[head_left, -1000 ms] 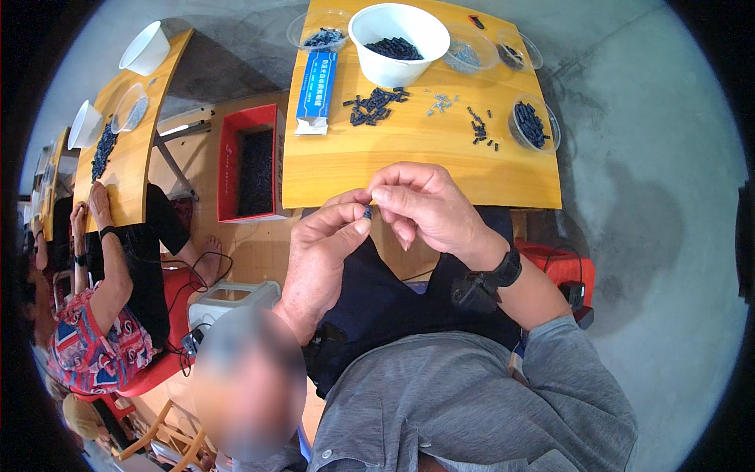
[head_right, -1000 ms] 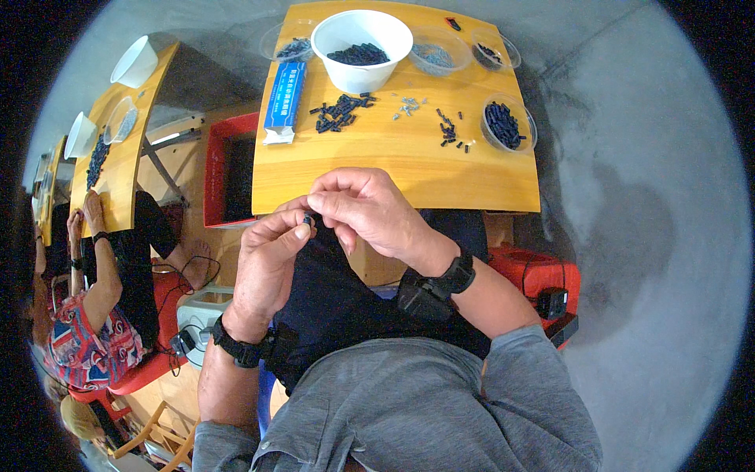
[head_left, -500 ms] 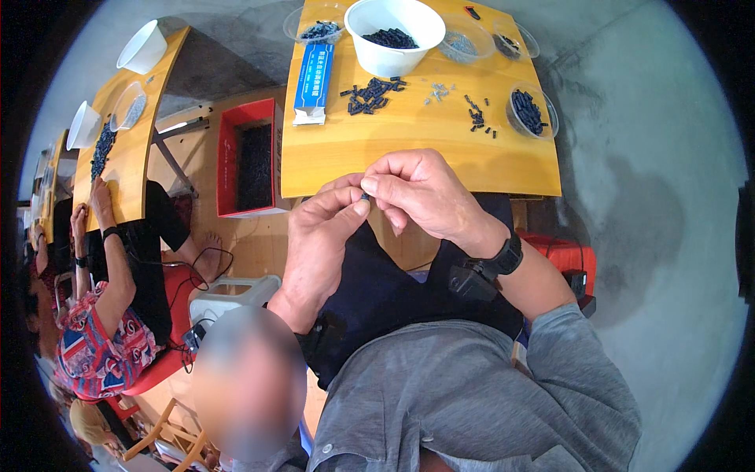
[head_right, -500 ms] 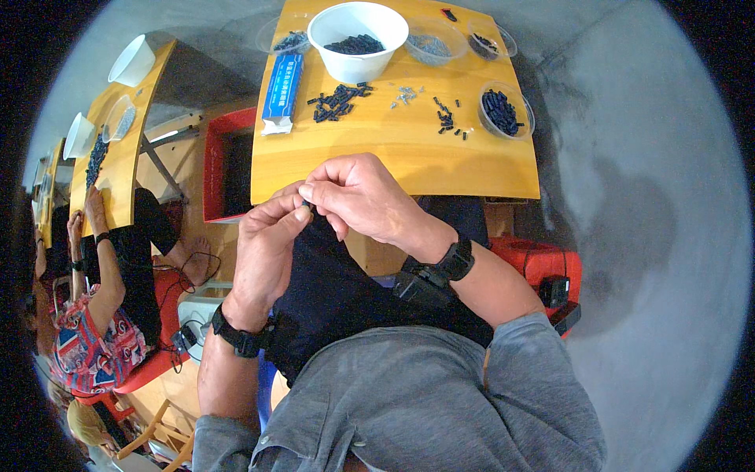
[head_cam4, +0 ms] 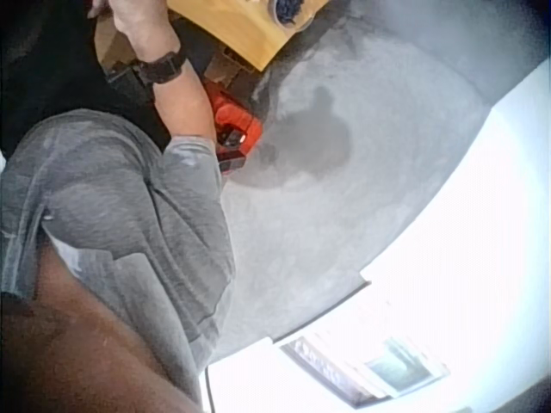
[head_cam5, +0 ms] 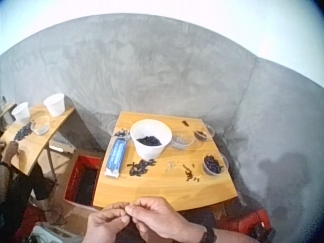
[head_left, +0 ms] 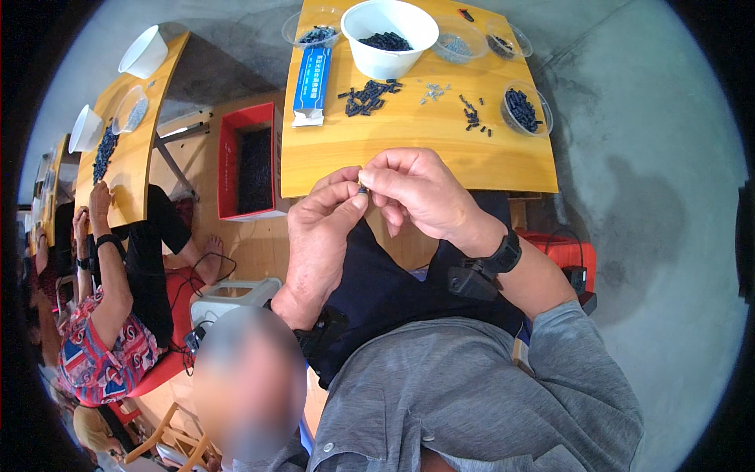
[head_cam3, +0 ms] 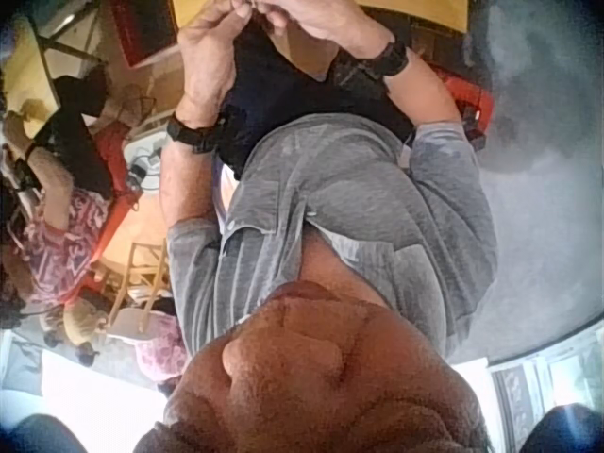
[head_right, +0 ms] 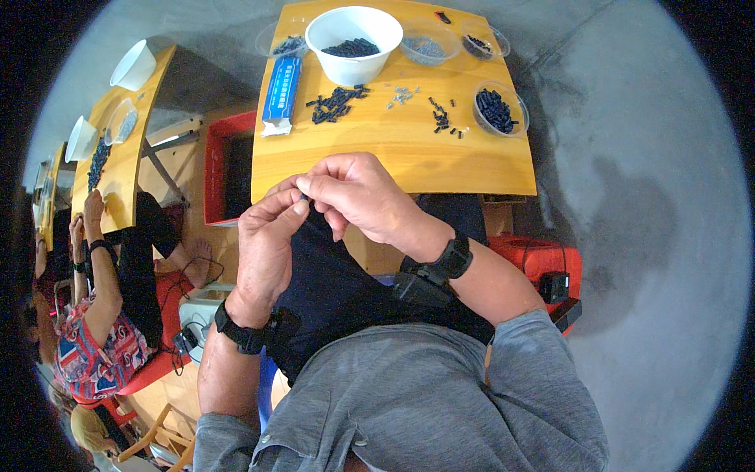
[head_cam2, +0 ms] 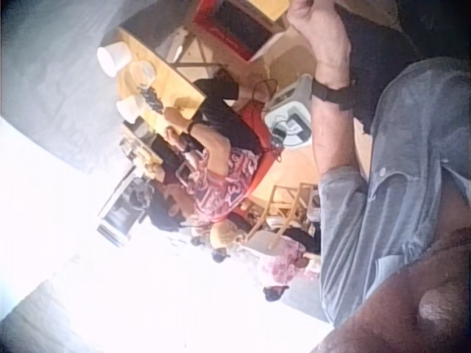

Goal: Assembling small black plastic components with metallic pins.

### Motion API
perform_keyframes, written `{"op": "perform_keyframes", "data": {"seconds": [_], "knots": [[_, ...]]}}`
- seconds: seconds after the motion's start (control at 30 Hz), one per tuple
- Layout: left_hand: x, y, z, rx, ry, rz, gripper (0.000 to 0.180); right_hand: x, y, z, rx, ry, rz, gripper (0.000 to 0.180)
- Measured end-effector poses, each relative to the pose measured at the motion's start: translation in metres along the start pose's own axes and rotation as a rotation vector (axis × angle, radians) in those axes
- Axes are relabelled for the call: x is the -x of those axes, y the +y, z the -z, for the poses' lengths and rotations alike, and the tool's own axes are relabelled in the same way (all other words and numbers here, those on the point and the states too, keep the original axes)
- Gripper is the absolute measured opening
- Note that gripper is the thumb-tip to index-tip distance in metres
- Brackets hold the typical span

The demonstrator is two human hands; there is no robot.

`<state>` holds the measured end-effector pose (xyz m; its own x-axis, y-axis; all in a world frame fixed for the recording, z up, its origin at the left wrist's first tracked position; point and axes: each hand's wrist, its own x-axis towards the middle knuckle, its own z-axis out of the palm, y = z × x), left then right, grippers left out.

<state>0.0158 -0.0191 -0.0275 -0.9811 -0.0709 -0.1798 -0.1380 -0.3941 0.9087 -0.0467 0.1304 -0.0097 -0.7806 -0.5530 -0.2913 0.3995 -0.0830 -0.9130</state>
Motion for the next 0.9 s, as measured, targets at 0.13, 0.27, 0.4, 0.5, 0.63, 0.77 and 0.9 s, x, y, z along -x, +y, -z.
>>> {"op": "perform_keyframes", "data": {"seconds": [0.13,0.27,0.4,0.5,0.63,0.77,0.9], "knots": [[0.002,-0.002,0.002,0.062,0.006,0.002,0.009,0.002,-0.003,0.003,-0.102,-0.047,-0.184,0.042],[0.002,0.002,-0.002,0.085,-0.041,0.056,0.009,0.001,-0.002,0.008,-0.093,-0.128,-0.274,0.051],[0.002,0.002,-0.002,0.053,-0.089,0.042,0.01,-0.003,0.006,0.012,-0.272,-0.322,-0.339,0.051],[0.005,0.006,-0.008,0.07,-0.043,0.044,0.013,-0.004,0.012,0.018,-0.36,-0.404,-0.395,0.05],[0.001,0.0,0.002,0.054,-0.143,0.042,0.012,-0.003,0.014,0.017,-0.431,-0.471,-0.445,0.05],[0.002,0.001,0.004,0.11,-0.159,0.086,0.011,-0.003,0.014,0.015,-0.436,-0.471,-0.443,0.051],[0.002,0.004,0.004,0.054,-0.208,0.077,0.012,-0.001,0.02,0.015,-0.493,-0.469,-0.522,0.05]]}}
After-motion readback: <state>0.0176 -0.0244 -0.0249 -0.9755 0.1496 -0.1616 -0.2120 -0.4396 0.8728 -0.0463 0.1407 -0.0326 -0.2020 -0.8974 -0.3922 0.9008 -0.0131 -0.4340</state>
